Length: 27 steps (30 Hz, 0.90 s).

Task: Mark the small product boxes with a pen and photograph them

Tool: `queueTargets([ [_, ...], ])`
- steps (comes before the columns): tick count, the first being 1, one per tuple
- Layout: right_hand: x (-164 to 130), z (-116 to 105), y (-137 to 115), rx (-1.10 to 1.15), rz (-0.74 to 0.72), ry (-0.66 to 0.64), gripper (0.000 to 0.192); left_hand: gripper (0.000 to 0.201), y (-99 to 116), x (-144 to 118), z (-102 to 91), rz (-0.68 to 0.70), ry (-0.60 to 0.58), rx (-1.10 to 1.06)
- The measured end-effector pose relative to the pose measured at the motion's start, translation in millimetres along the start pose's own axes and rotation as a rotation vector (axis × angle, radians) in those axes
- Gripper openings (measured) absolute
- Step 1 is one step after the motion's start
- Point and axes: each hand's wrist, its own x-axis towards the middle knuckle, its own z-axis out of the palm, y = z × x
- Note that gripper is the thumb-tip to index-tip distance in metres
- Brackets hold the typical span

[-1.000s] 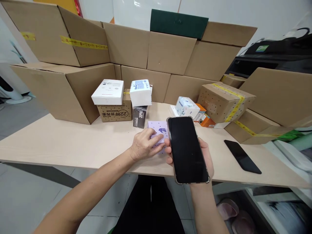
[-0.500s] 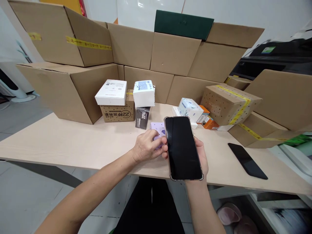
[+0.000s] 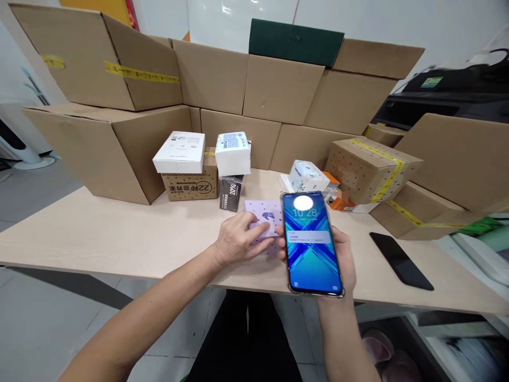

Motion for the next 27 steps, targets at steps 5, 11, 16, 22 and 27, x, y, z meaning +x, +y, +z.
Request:
queueTargets([
  [5, -21.8, -44.5, -36.6, -0.298, -0.287, 0.272, 0.06, 0.033, -11.3, 2.9, -6.1, 0.066, -0.08, -0.138],
  [11, -15.5, -116.8, -69.7, -1.347, -0.225, 0.699, 0.063, 0.048, -18.3, 5.1, -24.5, 0.111, -0.386, -0.278],
  [16, -0.1, -139.3, -68.9, -1.972, -0.104, 0.624, 0.054, 0.061, -14.1, 7.2, -45.2, 0.1, -0.589, -0.124],
  [22, 9.8, -147.4, -64.3, -2.181, 0.04, 0.685, 0.054, 0.068, -1.1, 20.9, -34.7, 0.106, -0.589, 0.109],
  [27, 14.5, -123.5, -57.0, -2.232, -0.073, 0.604, 0.048, 0.072, 14.8, 30.4, 3.0, -0.032, -0.511, 0.271],
])
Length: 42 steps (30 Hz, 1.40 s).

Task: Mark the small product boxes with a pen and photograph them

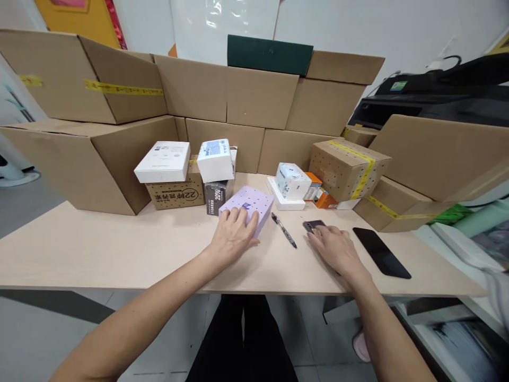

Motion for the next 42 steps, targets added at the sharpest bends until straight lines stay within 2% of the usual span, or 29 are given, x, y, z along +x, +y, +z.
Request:
queueTargets([
  [5, 8.4, -3.3, -46.3, 0.049, -0.212, 0.004, 0.038, 0.071, 13.7, 33.9, 20.8, -0.076, -0.041, 0.058],
  [8, 13.7, -2.4, -59.6, 0.093, -0.204, -0.045, 0.025, 0.065, 12.8, 59.0, 33.4, -0.138, -0.101, 0.045],
  [11, 13.2, -4.6, -56.0, 0.09, -0.147, -0.07, 0.021, 0.055, 6.4, 85.3, 49.3, -0.208, -0.169, 0.019],
  [16, 17.1, -15.8, -38.9, 0.107, -0.075, -0.124, 0.02, 0.053, -10.1, 125.9, 75.9, -0.264, -0.194, -0.021],
  [18, 30.8, -22.1, -36.8, 0.171, -0.024, -0.061, 0.03, 0.053, -15.5, 136.3, 81.6, -0.268, -0.207, -0.043],
  [20, 53.0, -28.0, -38.8, 0.251, 0.01, 0.089, 0.048, 0.057, -17.6, 138.7, 81.7, -0.26, -0.216, -0.058],
  [22, 80.0, -31.8, -44.2, 0.311, 0.044, 0.222, 0.068, 0.061, -15.7, 129.9, 76.1, -0.22, -0.206, -0.054],
  [25, 117.4, -30.7, -55.3, 0.347, 0.131, 0.282, 0.087, 0.054, -8.1, 95.4, 60.4, -0.094, -0.155, -0.038],
  [29, 144.9, -17.6, -65.3, 0.376, 0.189, 0.271, 0.081, 0.039, -3.4, 32.7, 41.5, 0.071, -0.029, -0.092],
  [32, 148.3, -11.7, -61.7, 0.42, 0.202, 0.317, 0.069, 0.031, -10.4, -0.5, 37.4, 0.089, 0.071, -0.188],
  [35, 136.9, -20.2, -48.9, 0.504, 0.153, 0.442, 0.061, 0.027, -20.4, -12.1, 38.2, -0.001, 0.139, -0.357],
  [38, 110.9, -35.4, -36.7, 0.684, 0.0, 0.519, 0.059, 0.03, -26.2, -9.5, 35.4, -0.178, 0.153, -0.568],
  [40, 90.6, -39.2, -34.2, 0.894, -0.16, 0.44, 0.06, 0.032, -27.2, -6.0, 30.2, -0.344, 0.141, -0.745],
  [42, 73.4, -33.9, -37.5, 1.073, -0.32, 0.26, 0.06, 0.034, -27.1, -3.6, 24.6, -0.515, 0.131, -0.944],
])
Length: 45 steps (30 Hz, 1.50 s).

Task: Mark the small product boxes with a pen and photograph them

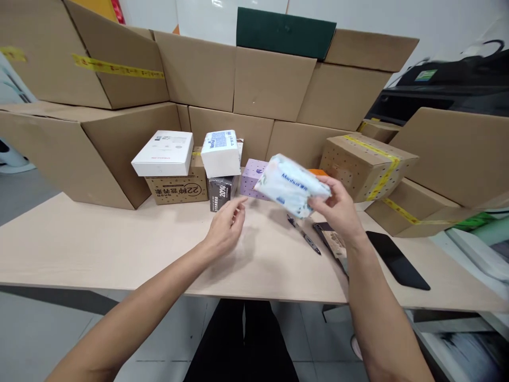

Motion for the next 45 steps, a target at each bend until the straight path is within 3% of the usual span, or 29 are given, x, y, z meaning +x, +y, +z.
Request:
queueTargets([
  [4, -21.6, 24.3, 6.1, 0.044, -0.006, -0.321, 0.058, 0.039, 1.9, 1.2, -2.9, -0.196, 0.025, -0.22],
  [8, -24.1, 32.5, 13.4, -0.022, 0.045, -0.433, 0.091, 0.046, -7.8, 3.7, -3.3, -0.274, 0.022, -0.194],
  [10, -22.7, 28.2, 16.2, -0.003, 0.116, -0.414, 0.103, 0.05, -12.5, 5.2, -2.8, -0.295, 0.001, -0.175],
  [13, -22.0, 23.4, 19.9, -0.029, 0.219, -0.314, 0.077, 0.055, -16.7, 7.2, -1.6, -0.264, -0.056, -0.158],
  [15, -23.1, 25.2, 20.8, -0.036, 0.303, -0.332, 0.061, 0.059, -18.2, 8.2, -0.8, -0.236, -0.076, -0.149],
  [17, -24.8, 29.9, 19.3, -0.001, 0.367, -0.399, 0.057, 0.061, -18.4, 8.3, -0.4, -0.223, -0.074, -0.124],
  [22, -27.7, 37.0, 9.7, 0.132, 0.241, -0.371, 0.042, 0.047, -12.4, 3.3, 0.4, -0.088, -0.01, -0.039],
  [26, -28.5, 36.8, 8.8, 0.13, 0.116, -0.262, 0.05, 0.039, -6.8, -1.6, 3.1, -0.027, 0.059, -0.145],
  [29, -28.6, 36.9, 10.1, 0.148, 0.042, -0.258, 0.045, 0.033, -4.9, -2.7, 3.9, -0.003, 0.056, -0.082],
  [32, -27.8, 36.8, 10.4, 0.161, 0.107, -0.271, 0.047, 0.034, -5.3, -1.3, 3.6, -0.031, 0.051, -0.046],
  [37, -25.8, 37.3, 16.3, 0.026, 0.228, -0.152, 0.053, 0.046, -9.5, 2.3, 4.0, -0.233, -0.018, -0.098],
  [40, -25.5, 37.9, 20.6, -0.005, 0.304, -0.22, 0.055, 0.052, -9.4, 3.1, 3.2, -0.313, -0.075, -0.107],
  [43, -25.9, 38.0, 20.0, 0.046, 0.301, -0.328, 0.05, 0.046, -6.9, 2.4, 1.7, -0.289, -0.098, -0.141],
  [45, -26.1, 38.1, 17.5, 0.123, 0.251, -0.303, 0.044, 0.042, -5.8, 1.2, 1.8, -0.236, -0.094, -0.202],
])
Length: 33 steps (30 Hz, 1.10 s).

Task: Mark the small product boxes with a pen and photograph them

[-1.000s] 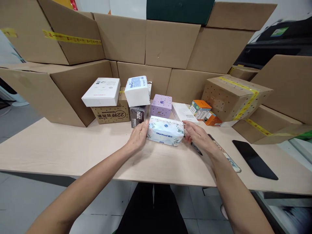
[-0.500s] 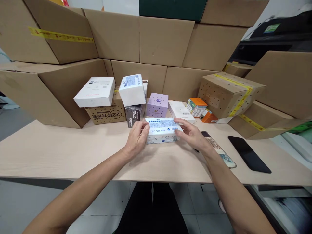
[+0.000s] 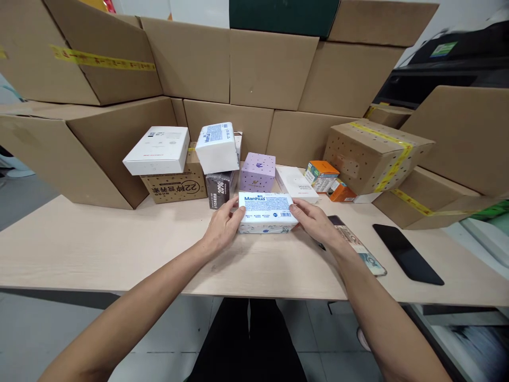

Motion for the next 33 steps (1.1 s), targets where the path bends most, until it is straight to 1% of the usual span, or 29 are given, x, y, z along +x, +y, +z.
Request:
queueTargets([
  [2, -0.5, 0.9, -2.5, 0.099, -0.048, 0.069, 0.041, 0.043, -0.8, -1.3, 1.4, 0.076, 0.023, -0.065],
  [4, -0.6, 1.8, -4.8, 0.191, -0.049, 0.128, 0.038, 0.046, -2.7, -2.3, 3.3, 0.154, 0.079, -0.096],
  [6, -0.3, 2.0, -6.5, 0.235, -0.019, 0.161, 0.037, 0.047, -4.4, -3.0, 4.7, 0.209, 0.139, -0.081],
  [8, 0.2, 0.4, -7.8, 0.226, 0.003, 0.183, 0.041, 0.046, -5.0, -3.7, 5.3, 0.239, 0.169, -0.012],
  [10, 0.2, -3.8, -8.5, 0.104, 0.016, 0.239, 0.044, 0.039, -4.4, -4.5, 5.1, 0.282, 0.176, 0.09],
  [12, -0.9, -10.7, -8.5, -0.181, 0.03, 0.301, 0.04, 0.034, -3.2, -5.3, 4.6, 0.357, 0.178, 0.193],
  [13, -1.9, -14.7, -8.1, -0.356, 0.052, 0.301, 0.036, 0.032, -2.6, -5.7, 4.5, 0.402, 0.185, 0.236],
  [14, -3.0, -18.7, -7.6, -0.524, 0.088, 0.27, 0.032, 0.032, -1.9, -6.1, 4.6, 0.45, 0.195, 0.277],
  [16, -5.2, -25.3, -6.1, -0.767, 0.192, 0.126, 0.028, 0.031, -0.6, -7.0, 5.4, 0.528, 0.21, 0.348],
  [18, -6.7, -28.6, -4.4, -0.873, 0.278, -0.022, 0.025, 0.031, 0.9, -8.0, 7.1, 0.57, 0.205, 0.402],
  [19, -7.0, -29.0, -3.5, -0.897, 0.298, -0.066, 0.023, 0.031, 1.7, -8.5, 8.1, 0.578, 0.197, 0.424],
  [21, -6.8, -28.4, -1.5, -0.905, 0.295, -0.094, 0.02, 0.031, 3.1, -9.1, 10.1, 0.588, 0.18, 0.467],
  [23, -5.7, -27.9, 0.1, -0.858, 0.273, -0.034, 0.019, 0.029, 4.2, -9.0, 11.5, 0.604, 0.158, 0.516],
  [25, -4.5, -29.1, -0.3, -0.697, 0.266, 0.108, 0.017, 0.026, 4.6, -8.3, 12.4, 0.63, 0.129, 0.561],
  [27, -3.3, -32.0, -5.4, -0.388, 0.24, 0.294, 0.016, 0.025, 4.6, -7.4, 13.1, 0.655, 0.107, 0.587],
  [28, -2.6, -33.6, -10.3, -0.198, 0.202, 0.368, 0.016, 0.025, 4.5, -7.2, 13.4, 0.663, 0.103, 0.595],
  [29, -1.8, -34.9, -16.6, -0.012, 0.147, 0.413, 0.017, 0.025, 4.4, -7.0, 13.7, 0.669, 0.101, 0.6],
  [30, -0.7, -35.3, -24.2, 0.15, 0.084, 0.426, 0.02, 0.026, 4.3, -7.1, 14.1, 0.672, 0.103, 0.605],
  [31, 0.8, -34.5, -32.7, 0.274, 0.022, 0.408, 0.023, 0.026, 4.2, -7.3, 14.4, 0.673, 0.105, 0.609],
  [33, 5.4, -27.9, -49.9, 0.404, -0.073, 0.319, 0.028, 0.026, 3.8, -8.2, 15.0, 0.677, 0.11, 0.615],
])
